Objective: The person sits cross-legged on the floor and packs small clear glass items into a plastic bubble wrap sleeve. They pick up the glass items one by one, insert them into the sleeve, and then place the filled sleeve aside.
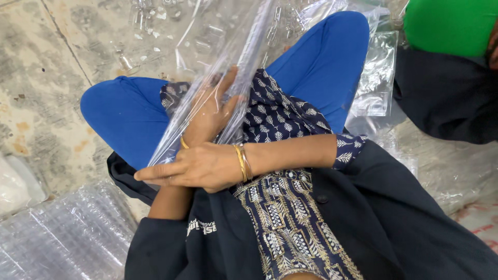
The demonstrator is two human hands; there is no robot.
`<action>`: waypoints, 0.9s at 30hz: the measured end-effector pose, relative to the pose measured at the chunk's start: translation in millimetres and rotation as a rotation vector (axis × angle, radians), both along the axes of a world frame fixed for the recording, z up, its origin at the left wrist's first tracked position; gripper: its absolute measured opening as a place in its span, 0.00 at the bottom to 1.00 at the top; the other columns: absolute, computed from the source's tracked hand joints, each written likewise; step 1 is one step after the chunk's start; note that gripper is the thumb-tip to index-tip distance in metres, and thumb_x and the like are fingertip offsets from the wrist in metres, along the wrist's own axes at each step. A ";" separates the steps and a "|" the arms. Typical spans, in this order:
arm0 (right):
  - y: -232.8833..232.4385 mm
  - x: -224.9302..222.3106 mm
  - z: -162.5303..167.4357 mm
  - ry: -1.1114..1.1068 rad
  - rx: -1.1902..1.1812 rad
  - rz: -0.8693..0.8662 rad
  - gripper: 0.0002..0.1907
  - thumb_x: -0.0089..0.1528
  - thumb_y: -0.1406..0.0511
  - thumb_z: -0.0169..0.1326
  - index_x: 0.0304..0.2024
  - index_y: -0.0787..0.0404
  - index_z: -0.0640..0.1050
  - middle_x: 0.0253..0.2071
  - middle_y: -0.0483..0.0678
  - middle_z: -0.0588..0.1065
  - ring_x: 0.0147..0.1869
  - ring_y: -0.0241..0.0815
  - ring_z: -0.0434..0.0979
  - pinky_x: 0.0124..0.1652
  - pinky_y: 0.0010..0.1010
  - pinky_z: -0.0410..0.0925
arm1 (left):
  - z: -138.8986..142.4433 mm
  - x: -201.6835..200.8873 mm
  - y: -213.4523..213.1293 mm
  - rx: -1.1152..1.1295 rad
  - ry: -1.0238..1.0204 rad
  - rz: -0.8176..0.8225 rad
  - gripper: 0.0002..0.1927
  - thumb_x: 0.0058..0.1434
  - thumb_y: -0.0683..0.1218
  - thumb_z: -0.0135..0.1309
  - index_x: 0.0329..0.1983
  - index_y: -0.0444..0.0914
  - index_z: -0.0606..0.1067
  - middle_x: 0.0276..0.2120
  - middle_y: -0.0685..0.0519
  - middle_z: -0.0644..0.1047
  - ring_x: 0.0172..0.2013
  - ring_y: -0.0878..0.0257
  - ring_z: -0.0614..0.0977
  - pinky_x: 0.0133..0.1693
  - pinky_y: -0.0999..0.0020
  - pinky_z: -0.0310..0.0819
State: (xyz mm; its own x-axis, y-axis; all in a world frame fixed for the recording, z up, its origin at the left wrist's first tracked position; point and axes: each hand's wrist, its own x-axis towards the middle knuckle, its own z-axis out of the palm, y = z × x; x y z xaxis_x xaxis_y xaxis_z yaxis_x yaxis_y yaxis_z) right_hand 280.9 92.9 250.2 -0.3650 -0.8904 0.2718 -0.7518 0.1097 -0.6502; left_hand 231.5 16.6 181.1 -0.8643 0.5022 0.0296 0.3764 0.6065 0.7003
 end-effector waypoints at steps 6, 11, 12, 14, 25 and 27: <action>2.6 5.6 -1.4 -0.305 -0.330 0.138 0.46 0.55 0.80 0.48 0.75 0.57 0.53 0.79 0.47 0.46 0.75 0.55 0.59 0.70 0.40 0.64 | 8.3 21.6 -15.4 0.442 -0.226 -0.165 0.42 0.63 0.51 0.65 0.76 0.42 0.58 0.60 0.29 0.66 0.58 0.36 0.73 0.55 0.48 0.73; -9.0 20.1 2.3 -0.541 -0.427 0.257 0.49 0.59 0.82 0.47 0.78 0.49 0.50 0.79 0.46 0.46 0.83 0.44 0.48 0.74 0.29 0.58 | 5.7 56.4 -18.1 0.153 -0.317 -0.119 0.45 0.55 0.50 0.66 0.75 0.43 0.60 0.47 0.41 0.75 0.46 0.45 0.78 0.46 0.50 0.73; -10.3 22.5 2.1 -0.553 -0.433 0.262 0.49 0.58 0.82 0.47 0.78 0.48 0.50 0.79 0.47 0.46 0.83 0.45 0.48 0.74 0.30 0.57 | 3.7 62.6 -16.0 0.112 -0.375 -0.080 0.43 0.57 0.49 0.64 0.75 0.44 0.60 0.44 0.42 0.74 0.42 0.47 0.79 0.44 0.52 0.74; -11.8 26.0 1.7 -0.544 -0.448 0.269 0.51 0.56 0.81 0.47 0.78 0.48 0.49 0.80 0.48 0.46 0.83 0.49 0.48 0.75 0.36 0.55 | 0.5 70.9 -13.5 0.018 -0.371 -0.069 0.40 0.58 0.47 0.63 0.73 0.41 0.61 0.40 0.42 0.73 0.39 0.46 0.78 0.41 0.52 0.73; 162.7 -52.9 -42.0 0.303 0.166 -0.628 0.23 0.65 0.67 0.57 0.62 0.64 0.72 0.65 0.59 0.70 0.70 0.60 0.67 0.69 0.52 0.62 | 25.2 66.0 -20.9 0.038 -0.140 -0.297 0.39 0.54 0.41 0.60 0.70 0.30 0.63 0.52 0.38 0.73 0.48 0.43 0.75 0.50 0.53 0.72; 244.9 -69.4 -73.9 0.374 0.457 -1.128 0.31 0.64 0.57 0.64 0.64 0.66 0.74 0.60 0.66 0.70 0.63 0.67 0.68 0.60 0.55 0.60 | 49.6 63.8 -23.7 0.155 -0.086 -0.381 0.36 0.55 0.42 0.59 0.68 0.29 0.64 0.55 0.36 0.71 0.53 0.41 0.74 0.53 0.53 0.71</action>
State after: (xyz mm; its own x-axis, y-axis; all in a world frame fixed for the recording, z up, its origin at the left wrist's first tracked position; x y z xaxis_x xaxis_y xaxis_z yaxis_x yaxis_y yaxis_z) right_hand 211.5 337.9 176.3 -0.9456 -0.1769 0.2730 -0.2245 0.9622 -0.1540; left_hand 295.3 -7.2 230.8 -0.6200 0.7818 0.0655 0.4896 0.3203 0.8110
